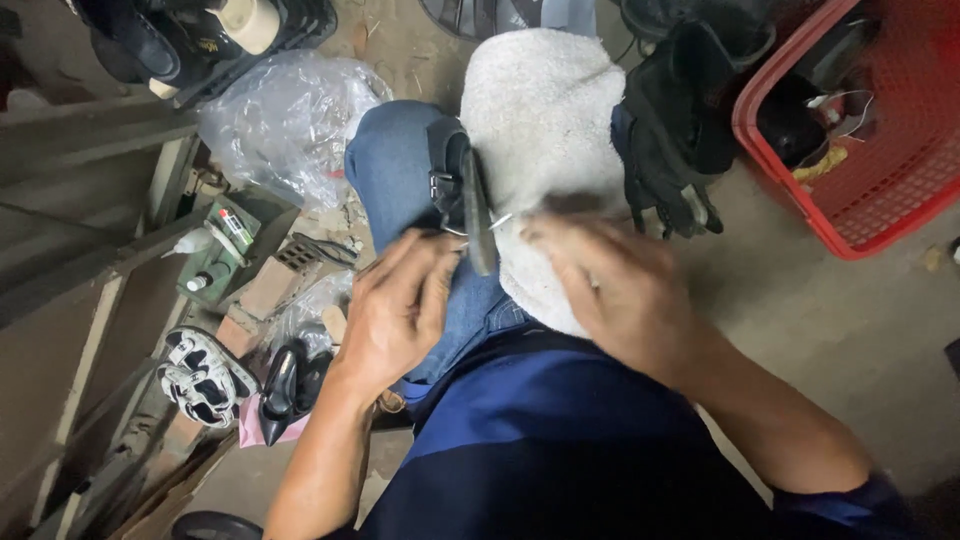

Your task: Hand-sewing the sole of a black sandal using a needle and thread

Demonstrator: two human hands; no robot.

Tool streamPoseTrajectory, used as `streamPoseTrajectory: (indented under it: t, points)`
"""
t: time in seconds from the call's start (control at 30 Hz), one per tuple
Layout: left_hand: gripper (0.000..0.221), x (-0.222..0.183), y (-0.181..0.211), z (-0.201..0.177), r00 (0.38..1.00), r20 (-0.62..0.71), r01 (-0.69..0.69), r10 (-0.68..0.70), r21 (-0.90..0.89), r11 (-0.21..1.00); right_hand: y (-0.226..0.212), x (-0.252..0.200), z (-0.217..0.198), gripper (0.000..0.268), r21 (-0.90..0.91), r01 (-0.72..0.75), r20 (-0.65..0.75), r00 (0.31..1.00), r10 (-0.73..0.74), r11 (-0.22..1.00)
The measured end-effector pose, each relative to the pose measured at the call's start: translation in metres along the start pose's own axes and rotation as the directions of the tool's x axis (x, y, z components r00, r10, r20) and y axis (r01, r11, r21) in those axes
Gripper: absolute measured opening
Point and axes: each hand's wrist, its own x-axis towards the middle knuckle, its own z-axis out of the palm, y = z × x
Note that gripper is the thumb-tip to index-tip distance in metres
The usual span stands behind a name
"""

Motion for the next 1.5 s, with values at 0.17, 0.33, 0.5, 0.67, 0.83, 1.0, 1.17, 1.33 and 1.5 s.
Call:
streamPoseTrajectory:
  t: [0.17,0.33,0.5,0.67,0.83,1.0,1.17,1.33,1.5]
  points:
    - [0.016,0.004,0.007,0.001,0.983,0.004,0.181,-0.183,-0.165,0.969,0.008,0.006,0.007,0.024,-0.253,-0.023,0.028,0.999,0.031,0.967]
    - [0.017,0.008,0.005,0.009,0.978,-0.069,0.181,-0.195,-0.165,0.97,0.011,0.015,0.003,0.029,-0.252,0.038,0.164,0.986,0.004,0.967]
    - [0.022,0.016,-0.003,0.013,0.976,-0.143,0.144,-0.163,-0.137,0.98,0.001,0.023,-0.02,0.045,-0.129,-0.169,0.32,0.926,0.202,0.977]
    - [0.022,0.013,-0.003,0.0,0.985,-0.061,0.158,-0.162,-0.068,0.985,0.005,0.026,-0.031,0.024,0.003,-0.088,0.24,0.967,0.085,0.996]
    - [0.03,-0.012,-0.034,0.011,0.978,-0.16,0.156,-0.132,0.149,0.976,0.007,0.039,-0.015,0.027,-0.006,-0.044,0.315,0.948,0.044,0.999]
    - [0.052,-0.016,-0.051,0.014,0.954,-0.265,0.19,-0.141,0.169,0.967,0.004,0.052,-0.001,0.023,-0.027,0.08,0.324,0.944,-0.067,0.996]
    - [0.07,-0.035,-0.076,0.016,0.892,-0.355,0.398,-0.28,0.324,0.858,0.006,0.052,0.005,0.026,-0.093,0.096,0.298,0.952,-0.064,0.991]
    - [0.063,-0.07,-0.084,-0.001,0.853,-0.262,0.504,-0.451,0.194,0.841,0.004,0.055,0.001,0.027,-0.193,0.232,0.262,0.949,-0.178,0.953]
    - [0.064,-0.119,-0.103,-0.008,0.783,-0.293,0.602,-0.548,0.136,0.787,0.016,0.05,0.008,0.027,-0.354,0.279,0.303,0.937,-0.173,0.893]
